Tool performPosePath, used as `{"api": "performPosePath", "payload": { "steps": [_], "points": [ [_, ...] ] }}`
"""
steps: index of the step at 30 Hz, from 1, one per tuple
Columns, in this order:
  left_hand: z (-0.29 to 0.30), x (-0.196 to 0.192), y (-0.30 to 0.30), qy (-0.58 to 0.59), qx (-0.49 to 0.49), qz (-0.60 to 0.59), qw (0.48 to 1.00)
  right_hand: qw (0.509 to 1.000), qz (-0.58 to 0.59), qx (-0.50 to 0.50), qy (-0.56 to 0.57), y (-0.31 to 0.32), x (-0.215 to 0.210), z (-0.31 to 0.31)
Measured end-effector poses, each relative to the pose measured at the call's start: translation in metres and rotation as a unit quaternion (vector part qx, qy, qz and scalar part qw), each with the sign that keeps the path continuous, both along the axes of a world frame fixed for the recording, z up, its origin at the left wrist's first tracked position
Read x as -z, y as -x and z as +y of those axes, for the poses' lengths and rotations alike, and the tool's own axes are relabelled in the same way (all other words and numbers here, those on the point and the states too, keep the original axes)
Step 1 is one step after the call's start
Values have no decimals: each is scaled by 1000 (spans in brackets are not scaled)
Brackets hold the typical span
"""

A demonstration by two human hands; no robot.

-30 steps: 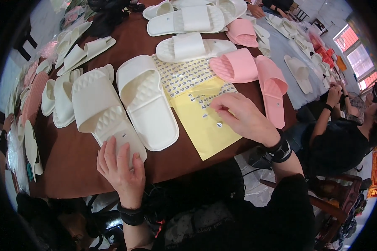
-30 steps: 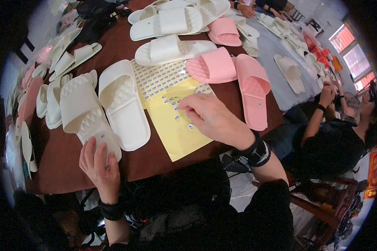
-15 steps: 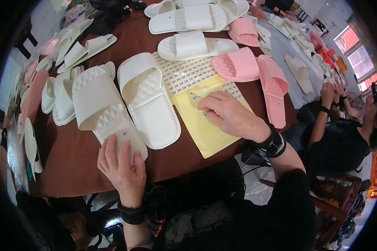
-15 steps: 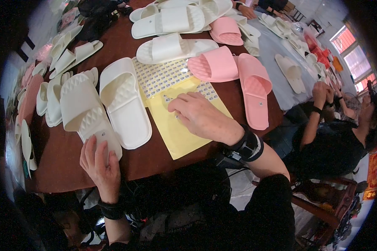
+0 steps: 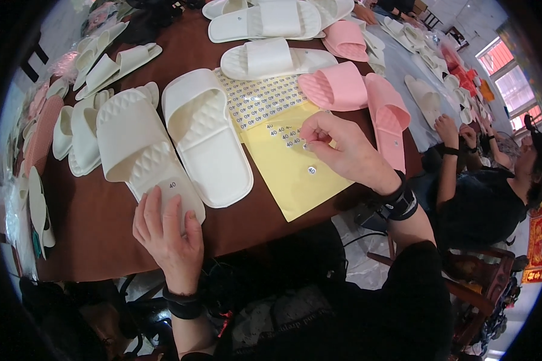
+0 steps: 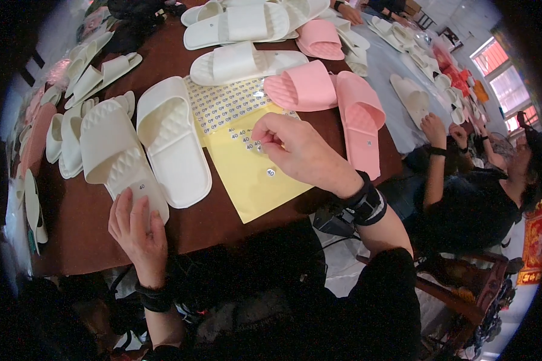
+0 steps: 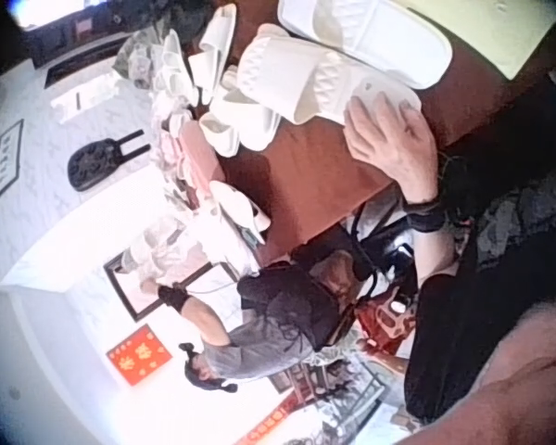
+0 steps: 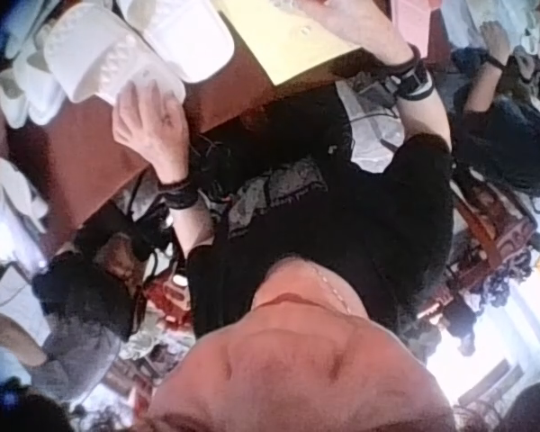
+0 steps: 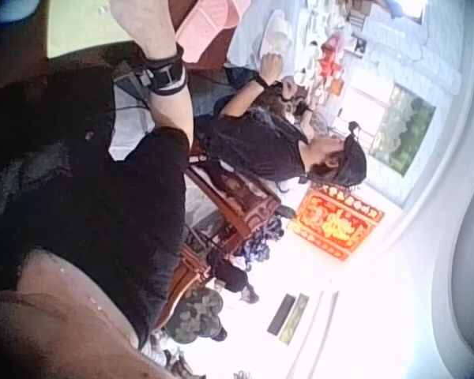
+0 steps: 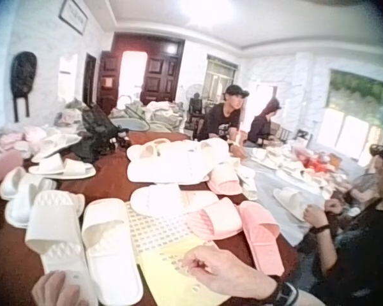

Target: Applying size labels or brand stickers onto the insoles of plastic slippers.

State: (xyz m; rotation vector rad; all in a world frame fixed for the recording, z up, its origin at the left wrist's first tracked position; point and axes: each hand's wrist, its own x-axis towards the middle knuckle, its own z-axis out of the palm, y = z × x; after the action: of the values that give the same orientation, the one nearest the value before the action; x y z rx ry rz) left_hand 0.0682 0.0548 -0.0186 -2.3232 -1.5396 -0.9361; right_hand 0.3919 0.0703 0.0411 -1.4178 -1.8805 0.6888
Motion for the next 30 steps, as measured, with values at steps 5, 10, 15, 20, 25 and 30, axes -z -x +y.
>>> {"api": "performPosePath", "payload": {
  "steps": [5, 10, 15, 20, 25, 30],
  "points": [
    [0, 0, 0, 13, -2, -24, 1000, 1000, -9, -1, 13, 4, 1, 1],
    [-2, -1, 4, -6, -6, -9, 1000, 1000, -26, -4, 4, 11, 1, 1],
    [-3, 0, -1, -2, 7, -63, 998, 998, -66, 13, 11, 10, 8, -6],
    [-3, -1, -3, 0, 9, -64, 998, 994, -109, 0, -9, 8, 20, -2],
    [-4, -3, 1, -3, -6, -37, 999, 989, -143, -38, -18, 4, 16, 3],
    [0, 1, 1, -20, 1, -25, 999, 994, -109, -18, -8, 0, 18, 0]
  ]
}}
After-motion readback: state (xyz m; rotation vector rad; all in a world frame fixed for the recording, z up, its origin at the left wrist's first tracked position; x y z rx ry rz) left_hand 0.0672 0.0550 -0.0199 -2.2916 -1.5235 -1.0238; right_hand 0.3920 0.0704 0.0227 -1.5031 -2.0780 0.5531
